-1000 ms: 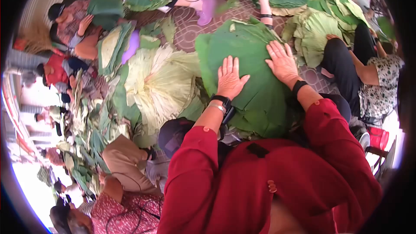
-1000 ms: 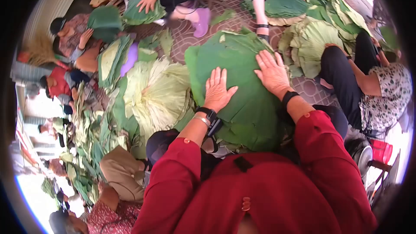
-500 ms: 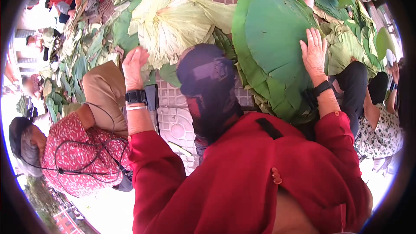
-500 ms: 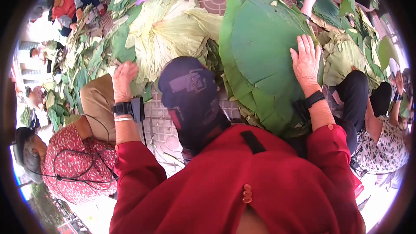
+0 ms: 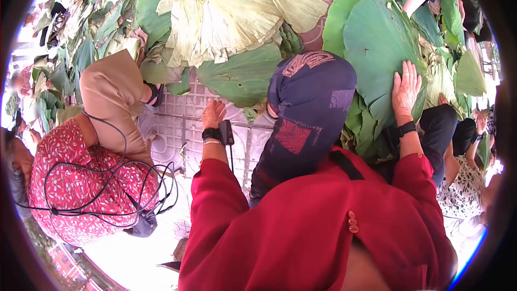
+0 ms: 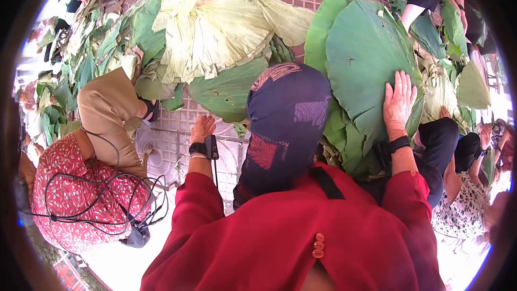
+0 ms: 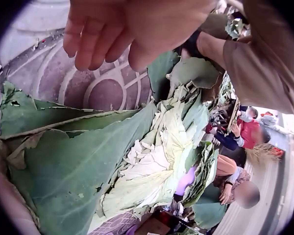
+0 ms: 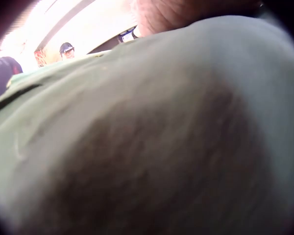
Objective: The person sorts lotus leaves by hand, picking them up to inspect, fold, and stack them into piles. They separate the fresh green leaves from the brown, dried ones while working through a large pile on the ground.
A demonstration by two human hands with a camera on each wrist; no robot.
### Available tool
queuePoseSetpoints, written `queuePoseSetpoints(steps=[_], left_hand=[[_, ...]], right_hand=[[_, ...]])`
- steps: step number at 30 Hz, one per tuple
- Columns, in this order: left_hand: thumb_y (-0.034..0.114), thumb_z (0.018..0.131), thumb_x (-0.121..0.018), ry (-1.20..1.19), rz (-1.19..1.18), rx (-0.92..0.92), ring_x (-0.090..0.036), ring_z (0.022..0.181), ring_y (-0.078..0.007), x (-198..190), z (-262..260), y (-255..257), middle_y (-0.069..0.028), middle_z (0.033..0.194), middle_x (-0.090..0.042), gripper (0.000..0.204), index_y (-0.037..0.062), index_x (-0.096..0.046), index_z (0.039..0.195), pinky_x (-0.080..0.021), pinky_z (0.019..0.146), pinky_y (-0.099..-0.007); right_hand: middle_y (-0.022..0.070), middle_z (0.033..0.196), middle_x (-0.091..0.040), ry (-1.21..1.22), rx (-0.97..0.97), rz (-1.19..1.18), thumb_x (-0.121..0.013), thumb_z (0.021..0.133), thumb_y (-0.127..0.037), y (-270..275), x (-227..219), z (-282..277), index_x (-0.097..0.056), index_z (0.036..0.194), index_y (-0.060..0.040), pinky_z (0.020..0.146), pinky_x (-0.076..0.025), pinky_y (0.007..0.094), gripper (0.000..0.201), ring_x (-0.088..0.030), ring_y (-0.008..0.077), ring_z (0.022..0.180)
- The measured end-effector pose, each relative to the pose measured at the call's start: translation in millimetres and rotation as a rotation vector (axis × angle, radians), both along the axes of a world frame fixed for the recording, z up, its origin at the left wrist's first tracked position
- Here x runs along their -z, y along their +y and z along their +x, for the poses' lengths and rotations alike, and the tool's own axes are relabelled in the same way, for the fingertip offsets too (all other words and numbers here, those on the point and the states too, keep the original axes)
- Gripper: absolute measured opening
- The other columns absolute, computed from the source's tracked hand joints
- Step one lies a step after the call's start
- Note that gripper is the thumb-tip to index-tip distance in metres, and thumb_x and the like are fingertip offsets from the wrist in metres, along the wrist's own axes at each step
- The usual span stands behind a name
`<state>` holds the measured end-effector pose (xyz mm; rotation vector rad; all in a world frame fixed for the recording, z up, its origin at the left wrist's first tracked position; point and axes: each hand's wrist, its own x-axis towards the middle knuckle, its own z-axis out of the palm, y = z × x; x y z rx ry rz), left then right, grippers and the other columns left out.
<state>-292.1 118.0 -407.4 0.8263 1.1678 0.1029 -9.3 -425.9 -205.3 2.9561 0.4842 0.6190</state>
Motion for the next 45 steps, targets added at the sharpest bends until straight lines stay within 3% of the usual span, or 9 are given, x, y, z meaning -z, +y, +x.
queuePoseSetpoints(steps=[11, 15, 19, 23, 26, 29, 38, 42, 45], left_hand=[[0.020, 0.087, -0.068, 0.030, 0.649, 0.063, -0.060, 0.076, -0.0231, 42, 87, 11, -0.0089, 0.093, -0.066, 0.029, 0.0019, -0.063, 0.108, -0.051, 0.072, -0.0400], [0.018, 0.086, -0.067, -0.093, 0.371, -0.260, -0.062, 0.088, -0.0247, 8, 132, -22, -0.0125, 0.103, -0.066, 0.050, 0.0041, -0.052, 0.132, -0.048, 0.085, -0.0337], [0.014, 0.085, -0.069, -0.336, 0.212, -0.308, -0.059, 0.077, -0.0242, 79, 138, -4, -0.0125, 0.102, -0.066, 0.041, 0.0000, -0.056, 0.121, -0.049, 0.074, -0.0355], [0.012, 0.080, -0.074, 0.150, 0.546, -0.280, -0.060, 0.090, -0.0270, -2, 142, -34, -0.0173, 0.107, -0.064, 0.044, -0.0046, -0.057, 0.117, -0.049, 0.083, -0.0349], [0.018, 0.070, -0.083, 0.528, 0.764, -0.166, -0.059, 0.110, -0.0339, 28, 131, -19, -0.0238, 0.122, -0.059, 0.066, -0.0052, -0.053, 0.124, -0.048, 0.092, -0.0416], [0.018, 0.070, -0.084, 0.372, 0.628, -0.262, -0.058, 0.112, -0.0329, 60, 123, -4, -0.0229, 0.127, -0.056, 0.069, -0.0020, -0.051, 0.127, -0.048, 0.093, -0.0414], [0.036, 0.071, -0.079, 0.309, 0.857, 0.400, -0.060, 0.108, -0.0253, 146, 109, 43, -0.0141, 0.129, -0.058, 0.073, 0.0085, -0.052, 0.133, -0.048, 0.091, -0.0403], [0.049, 0.073, -0.074, -0.010, 0.161, -0.190, -0.060, 0.107, -0.0227, 50, 134, 22, -0.0143, 0.127, -0.059, 0.077, 0.0015, -0.054, 0.131, -0.048, 0.088, -0.0418], [0.052, 0.082, -0.065, -0.055, 0.048, -0.255, -0.060, 0.109, -0.0227, 33, 148, 20, -0.0171, 0.125, -0.060, 0.074, -0.0048, -0.054, 0.128, -0.047, 0.088, -0.0414]], right_hand=[[0.0070, 0.146, -0.043, -0.022, 0.014, 0.003, -0.048, 0.097, -0.029, 4, 2, -1, -0.042, 0.141, -0.0102, 0.116, -0.017, 0.0448, 0.048, -0.033, 0.0228, 0.139], [0.0077, 0.146, -0.043, -0.023, 0.000, 0.015, -0.050, 0.097, -0.027, 5, 3, -2, -0.043, 0.141, -0.0103, 0.116, -0.018, 0.0451, 0.048, -0.034, 0.0231, 0.139], [0.0088, 0.145, -0.044, -0.042, -0.016, 0.022, -0.051, 0.096, -0.025, 4, 4, -2, -0.043, 0.141, -0.0101, 0.116, -0.018, 0.0455, 0.048, -0.034, 0.0236, 0.139], [0.0093, 0.145, -0.044, -0.038, -0.018, 0.019, -0.051, 0.096, -0.026, 1, 5, -1, -0.042, 0.142, -0.0100, 0.116, -0.018, 0.0455, 0.049, -0.034, 0.0239, 0.139], [0.0094, 0.145, -0.044, -0.029, -0.011, 0.022, -0.051, 0.096, -0.026, 1, 6, -2, -0.042, 0.142, -0.0098, 0.116, -0.018, 0.0455, 0.049, -0.034, 0.0239, 0.139], [0.0094, 0.145, -0.044, -0.028, -0.011, 0.015, -0.050, 0.096, -0.026, 2, 3, -3, -0.042, 0.141, -0.0097, 0.116, -0.018, 0.0456, 0.049, -0.034, 0.0240, 0.139], [0.0096, 0.145, -0.043, -0.027, -0.009, 0.013, -0.050, 0.096, -0.026, 6, 1, -3, -0.042, 0.142, -0.0098, 0.116, -0.018, 0.0464, 0.049, -0.034, 0.0246, 0.139], [0.0097, 0.145, -0.044, -0.031, -0.014, 0.017, -0.050, 0.096, -0.026, 6, 0, -3, -0.042, 0.141, -0.0096, 0.116, -0.018, 0.0464, 0.048, -0.034, 0.0246, 0.139], [0.0097, 0.145, -0.044, -0.024, -0.013, 0.015, -0.050, 0.096, -0.025, 9, -3, -4, -0.043, 0.141, -0.0095, 0.115, -0.018, 0.0463, 0.048, -0.034, 0.0245, 0.139]])
